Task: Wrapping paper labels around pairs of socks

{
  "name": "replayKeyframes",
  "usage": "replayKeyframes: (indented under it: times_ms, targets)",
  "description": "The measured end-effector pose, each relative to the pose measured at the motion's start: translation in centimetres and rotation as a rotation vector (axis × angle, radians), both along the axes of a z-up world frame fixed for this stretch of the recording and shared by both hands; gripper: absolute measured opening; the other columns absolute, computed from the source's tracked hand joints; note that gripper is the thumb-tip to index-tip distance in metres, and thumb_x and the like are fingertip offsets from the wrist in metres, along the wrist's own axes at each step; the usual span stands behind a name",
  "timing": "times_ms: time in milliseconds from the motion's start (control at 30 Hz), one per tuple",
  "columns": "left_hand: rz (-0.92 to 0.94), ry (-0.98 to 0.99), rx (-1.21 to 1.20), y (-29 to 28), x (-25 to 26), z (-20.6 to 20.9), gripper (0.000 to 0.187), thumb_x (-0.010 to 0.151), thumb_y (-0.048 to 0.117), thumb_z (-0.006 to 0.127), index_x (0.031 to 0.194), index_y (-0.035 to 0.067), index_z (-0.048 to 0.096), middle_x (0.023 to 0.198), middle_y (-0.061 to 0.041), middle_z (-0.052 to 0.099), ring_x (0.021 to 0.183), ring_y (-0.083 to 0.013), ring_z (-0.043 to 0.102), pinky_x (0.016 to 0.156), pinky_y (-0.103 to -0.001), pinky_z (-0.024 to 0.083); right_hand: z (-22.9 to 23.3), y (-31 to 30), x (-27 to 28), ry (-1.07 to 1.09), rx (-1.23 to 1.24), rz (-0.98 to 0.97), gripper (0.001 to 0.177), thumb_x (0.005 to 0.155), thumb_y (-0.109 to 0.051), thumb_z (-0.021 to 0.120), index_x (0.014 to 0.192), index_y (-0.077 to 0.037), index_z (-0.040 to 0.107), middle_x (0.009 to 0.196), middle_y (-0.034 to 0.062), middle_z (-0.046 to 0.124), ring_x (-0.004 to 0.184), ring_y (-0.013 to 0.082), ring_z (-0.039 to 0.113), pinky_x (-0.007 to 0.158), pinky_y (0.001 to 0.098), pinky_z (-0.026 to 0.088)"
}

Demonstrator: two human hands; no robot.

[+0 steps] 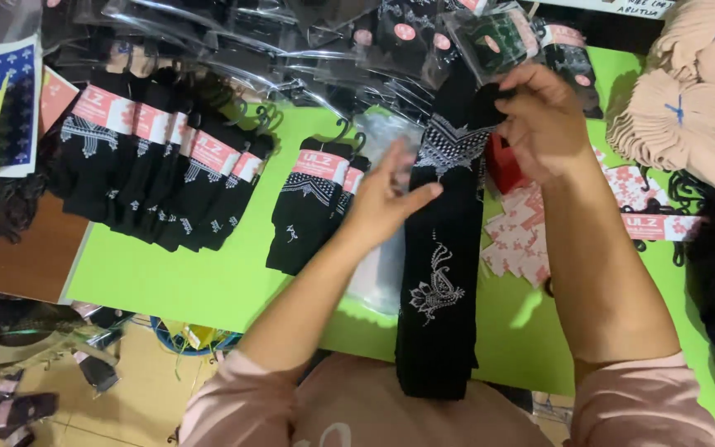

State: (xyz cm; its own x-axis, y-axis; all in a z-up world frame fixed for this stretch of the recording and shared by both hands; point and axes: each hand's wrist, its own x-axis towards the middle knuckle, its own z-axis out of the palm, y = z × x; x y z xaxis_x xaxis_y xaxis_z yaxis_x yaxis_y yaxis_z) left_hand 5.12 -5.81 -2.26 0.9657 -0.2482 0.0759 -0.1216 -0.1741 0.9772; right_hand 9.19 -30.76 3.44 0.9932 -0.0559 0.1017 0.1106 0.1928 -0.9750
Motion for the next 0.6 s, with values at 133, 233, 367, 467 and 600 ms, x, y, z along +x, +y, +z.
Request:
replayKeyframes:
  times_ms: [133, 233, 367, 467, 600]
  targets:
    - [-0.162, -0.069, -0.434, -3.3, 0.3, -2.4, 0.013, 0.098, 0.005, 0.068, 0.111, 0.008, 0.069, 0.102, 0.004, 0.07, 0.091, -0.004, 0.06, 0.086, -0.021, 0.049, -0.8, -2.1, -0.7, 0.059, -0.457, 0.08, 0.015, 0.103, -0.016, 0.067, 0.118, -0.013, 0.067, 0.106, 0.0005, 0.067, 0.096, 0.0122, 0.065, 0.088, 0.0263, 0.059]
    - [-0.05, -0.094, -0.195, -3.2, -0.4, -1.8, 0.025, 0.092, 0.015, 0.076, 0.115, 0.013, 0.068, 0.087, 0.009, 0.061, 0.071, -0.0046, 0.044, 0.066, -0.021, 0.039, 0.4, -3.1, -0.5, 0.002, -0.337, 0.013, 0.005, 0.11, -0.016, 0.069, 0.105, -0.017, 0.068, 0.075, -0.0049, 0.065, 0.046, -0.0006, 0.053, 0.038, 0.0142, 0.045]
    - [-0.047, -0.119, 0.204, -3.3, -2.1, -1.1, 0.065, 0.087, 0.042, 0.076, 0.141, 0.013, 0.056, 0.112, -0.012, 0.072, 0.065, -0.0164, 0.06, 0.069, -0.032, 0.053, -1.8, -3.1, 1.8, -0.053, -0.092, -0.125, 0.026, 0.097, 0.004, 0.072, 0.115, -0.014, 0.075, 0.077, -0.0083, 0.054, 0.072, 0.0024, 0.05, 0.069, 0.0147, 0.035]
    - [-0.031, -0.501, 0.642, -3.3, -5.3, 3.5, 0.084, 0.09, 0.035, 0.08, 0.157, 0.014, 0.033, 0.164, -0.015, 0.037, 0.15, -0.0339, 0.04, 0.109, -0.056, 0.041, -2.4, -2.6, 1.7, 0.037, 0.09, -0.054, 0.045, 0.091, 0.014, 0.062, 0.122, -0.017, 0.069, 0.111, 0.0037, 0.075, 0.091, 0.0158, 0.071, 0.065, 0.0292, 0.056]
    - [-0.673, -0.716, 0.78, -3.3, -9.2, 0.6, 0.054, 0.094, 0.052, 0.057, 0.139, 0.023, 0.053, 0.157, -0.002, 0.043, 0.153, -0.0284, 0.028, 0.114, -0.075, 0.018, -3.3, -2.6, 2.4, -0.022, 0.067, -0.245, 0.047, 0.077, 0.017, 0.058, 0.11, -0.014, 0.071, 0.106, 0.0026, 0.073, 0.092, 0.0138, 0.068, 0.071, 0.0224, 0.051]
